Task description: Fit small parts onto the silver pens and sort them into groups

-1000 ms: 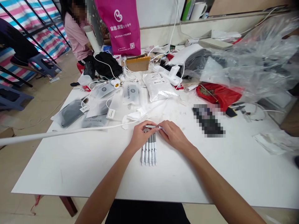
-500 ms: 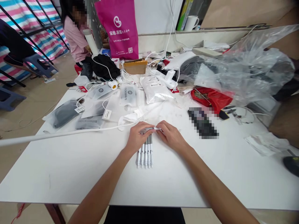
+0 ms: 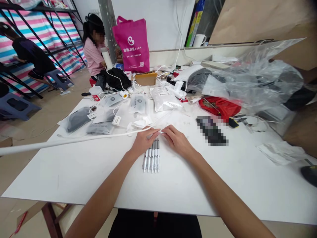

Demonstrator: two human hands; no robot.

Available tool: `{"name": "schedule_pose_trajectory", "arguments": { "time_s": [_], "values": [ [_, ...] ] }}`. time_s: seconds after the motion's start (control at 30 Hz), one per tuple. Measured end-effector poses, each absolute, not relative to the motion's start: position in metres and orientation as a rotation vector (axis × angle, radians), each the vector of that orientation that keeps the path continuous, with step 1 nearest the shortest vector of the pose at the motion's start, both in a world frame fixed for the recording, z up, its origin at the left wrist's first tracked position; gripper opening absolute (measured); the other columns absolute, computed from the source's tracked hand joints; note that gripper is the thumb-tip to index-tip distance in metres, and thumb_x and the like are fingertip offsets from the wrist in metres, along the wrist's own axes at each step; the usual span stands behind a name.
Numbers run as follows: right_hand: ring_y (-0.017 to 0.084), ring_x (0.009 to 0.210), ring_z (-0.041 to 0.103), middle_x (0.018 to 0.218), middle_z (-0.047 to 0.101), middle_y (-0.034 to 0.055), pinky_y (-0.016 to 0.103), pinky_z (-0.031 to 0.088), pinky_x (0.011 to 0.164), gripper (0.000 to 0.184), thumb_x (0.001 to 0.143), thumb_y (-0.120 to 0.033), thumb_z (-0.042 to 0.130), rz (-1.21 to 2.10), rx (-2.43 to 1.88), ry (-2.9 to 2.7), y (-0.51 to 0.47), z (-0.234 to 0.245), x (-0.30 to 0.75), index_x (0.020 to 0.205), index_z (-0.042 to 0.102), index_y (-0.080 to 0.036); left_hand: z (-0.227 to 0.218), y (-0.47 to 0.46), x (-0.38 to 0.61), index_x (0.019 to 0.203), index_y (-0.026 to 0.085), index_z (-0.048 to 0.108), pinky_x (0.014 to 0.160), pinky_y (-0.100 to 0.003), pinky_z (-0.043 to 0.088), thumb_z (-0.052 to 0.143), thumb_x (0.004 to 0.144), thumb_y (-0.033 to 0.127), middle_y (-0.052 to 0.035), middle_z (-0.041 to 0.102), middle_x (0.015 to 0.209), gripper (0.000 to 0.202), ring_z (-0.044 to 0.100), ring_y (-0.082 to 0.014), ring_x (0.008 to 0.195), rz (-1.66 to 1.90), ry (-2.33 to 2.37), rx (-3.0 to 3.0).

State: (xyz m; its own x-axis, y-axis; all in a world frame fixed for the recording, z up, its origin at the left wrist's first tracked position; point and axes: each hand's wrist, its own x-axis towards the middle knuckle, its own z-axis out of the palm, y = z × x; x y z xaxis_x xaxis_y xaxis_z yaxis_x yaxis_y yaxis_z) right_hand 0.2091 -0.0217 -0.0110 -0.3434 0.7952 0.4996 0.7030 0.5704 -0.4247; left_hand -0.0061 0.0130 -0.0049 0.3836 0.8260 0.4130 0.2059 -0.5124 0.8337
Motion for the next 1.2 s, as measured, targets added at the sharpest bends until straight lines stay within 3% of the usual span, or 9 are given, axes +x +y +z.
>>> {"name": "schedule_pose_trajectory", "arguments": {
  "time_s": [0.07, 0.33, 0.5, 0.67, 0.83, 1.0, 1.2],
  "values": [
    [0.022, 0.093, 0.068, 0.118, 0.064, 0.0121, 0.035, 0.058, 0.078, 0.021, 0.111, -0.032, 0.046, 0.201, -1.207, -2.104, -0.021, -0.013, 0.210, 0.126, 0.058, -0.023, -0.004, 0.014, -0.007, 0.123, 0.028, 0.082, 0.074, -0.032, 0.055, 0.064, 0.104, 0.037, -0.0078, 0.075, 0.099, 0.028, 0.069, -0.0221, 0.092, 1.111, 0.846, 2.013],
    [0.021, 0.087, 0.067, 0.107, 0.065, 0.0092, 0.034, 0.057, 0.078, 0.022, 0.112, -0.031, 0.044, 0.230, -1.153, -2.119, -0.019, -0.015, 0.214, 0.121, 0.063, -0.024, -0.013, 0.021, -0.007, 0.114, 0.029, 0.083, 0.097, -0.040, 0.055, 0.066, 0.103, 0.030, -0.0068, 0.077, 0.107, 0.021, 0.070, -0.0241, 0.104, 1.154, 0.850, 2.091],
    [0.019, 0.081, 0.067, 0.118, 0.065, 0.0115, 0.036, 0.059, 0.078, 0.022, 0.111, -0.031, 0.047, 0.263, -1.179, -2.119, -0.020, -0.016, 0.213, 0.127, 0.060, -0.024, -0.015, 0.021, -0.008, 0.112, 0.029, 0.083, 0.100, -0.043, 0.054, 0.065, 0.102, 0.028, -0.0072, 0.078, 0.108, 0.020, 0.069, -0.0259, 0.106, 1.164, 0.845, 2.091],
    [0.023, 0.094, 0.068, 0.109, 0.066, 0.0106, 0.037, 0.058, 0.083, 0.024, 0.112, -0.027, 0.043, 0.243, -1.128, -2.161, -0.019, -0.014, 0.215, 0.126, 0.062, -0.024, -0.014, 0.019, -0.008, 0.114, 0.029, 0.082, 0.105, -0.044, 0.051, 0.065, 0.103, 0.028, -0.0060, 0.078, 0.107, 0.021, 0.068, -0.0255, 0.109, 1.143, 0.871, 2.120],
    [0.022, 0.094, 0.068, 0.120, 0.064, 0.0121, 0.037, 0.058, 0.082, 0.022, 0.112, -0.030, 0.045, 0.233, -1.162, -2.147, -0.019, -0.013, 0.214, 0.128, 0.059, -0.024, -0.014, 0.019, -0.007, 0.113, 0.029, 0.082, 0.105, -0.043, 0.050, 0.064, 0.103, 0.029, -0.0052, 0.078, 0.106, 0.020, 0.067, -0.0244, 0.108, 1.141, 0.910, 2.150],
    [0.023, 0.093, 0.066, 0.104, 0.066, 0.0098, 0.038, 0.056, 0.082, 0.022, 0.112, -0.025, 0.041, 0.198, -1.118, -2.177, -0.019, -0.014, 0.215, 0.123, 0.060, -0.023, -0.016, 0.019, -0.008, 0.113, 0.029, 0.081, 0.108, -0.043, 0.050, 0.065, 0.104, 0.029, -0.0050, 0.078, 0.106, 0.019, 0.070, -0.0227, 0.105, 1.144, 0.903, 2.152],
    [0.022, 0.092, 0.067, 0.118, 0.065, 0.0118, 0.037, 0.056, 0.080, 0.021, 0.112, -0.029, 0.043, 0.269, -1.160, -2.134, -0.018, -0.015, 0.215, 0.125, 0.059, -0.024, -0.017, 0.020, -0.009, 0.113, 0.028, 0.080, 0.108, -0.042, 0.052, 0.065, 0.104, 0.027, -0.0034, 0.079, 0.105, 0.018, 0.071, -0.0207, 0.103, 1.148, 0.895, 2.200]
  ]
}}
